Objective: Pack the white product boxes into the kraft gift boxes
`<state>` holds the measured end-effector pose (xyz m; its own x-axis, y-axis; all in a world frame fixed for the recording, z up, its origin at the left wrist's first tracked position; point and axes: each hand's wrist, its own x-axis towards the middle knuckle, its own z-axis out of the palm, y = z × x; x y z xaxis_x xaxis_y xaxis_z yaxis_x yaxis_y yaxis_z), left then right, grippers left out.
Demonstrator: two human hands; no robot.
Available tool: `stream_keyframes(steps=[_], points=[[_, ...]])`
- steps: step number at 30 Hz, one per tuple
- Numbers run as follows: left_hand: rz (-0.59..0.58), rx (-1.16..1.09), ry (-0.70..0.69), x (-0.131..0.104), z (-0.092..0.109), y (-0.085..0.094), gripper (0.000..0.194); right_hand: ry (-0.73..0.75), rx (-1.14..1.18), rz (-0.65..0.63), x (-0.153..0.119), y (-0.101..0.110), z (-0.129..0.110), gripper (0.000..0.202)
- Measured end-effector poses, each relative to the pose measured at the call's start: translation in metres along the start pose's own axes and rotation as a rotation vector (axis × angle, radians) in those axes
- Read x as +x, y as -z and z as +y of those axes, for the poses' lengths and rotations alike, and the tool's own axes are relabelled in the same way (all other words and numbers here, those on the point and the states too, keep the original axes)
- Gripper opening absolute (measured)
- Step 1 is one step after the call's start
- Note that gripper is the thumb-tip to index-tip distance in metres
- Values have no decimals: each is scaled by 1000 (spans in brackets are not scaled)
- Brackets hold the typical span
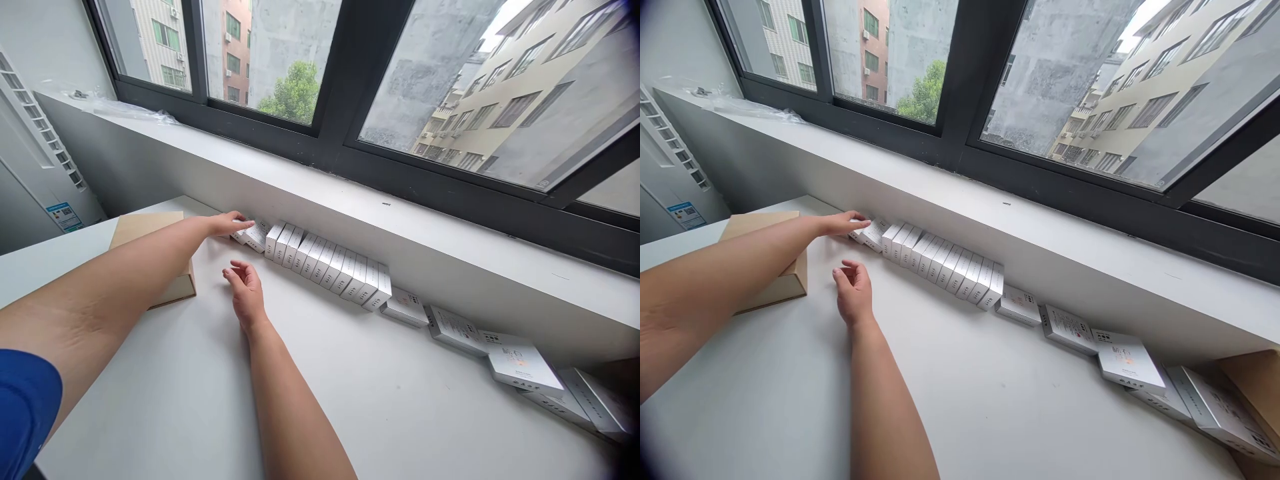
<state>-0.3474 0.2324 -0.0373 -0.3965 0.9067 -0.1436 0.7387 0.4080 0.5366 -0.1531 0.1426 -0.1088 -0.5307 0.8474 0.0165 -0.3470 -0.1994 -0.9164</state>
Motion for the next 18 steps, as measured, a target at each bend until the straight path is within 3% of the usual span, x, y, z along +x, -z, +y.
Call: stream_keyframes(steps=[3,5,9,14,18], points=[[119,20,72,4,-4,-5,95,-9,-7,9,0,0,-1,38],[189,31,132,8,-6,-6,87,-16,-17,10,-1,0,-2,36],[240,21,261,13,-9,-3,75,-29,-27,11,-3,0,-3,36],[254,-6,447,9,-10,1,103,-21,-21,6,-2,0,-1,36],[245,-44,452,5,-7,3,109,-15,-15,3,1,0,2,38]])
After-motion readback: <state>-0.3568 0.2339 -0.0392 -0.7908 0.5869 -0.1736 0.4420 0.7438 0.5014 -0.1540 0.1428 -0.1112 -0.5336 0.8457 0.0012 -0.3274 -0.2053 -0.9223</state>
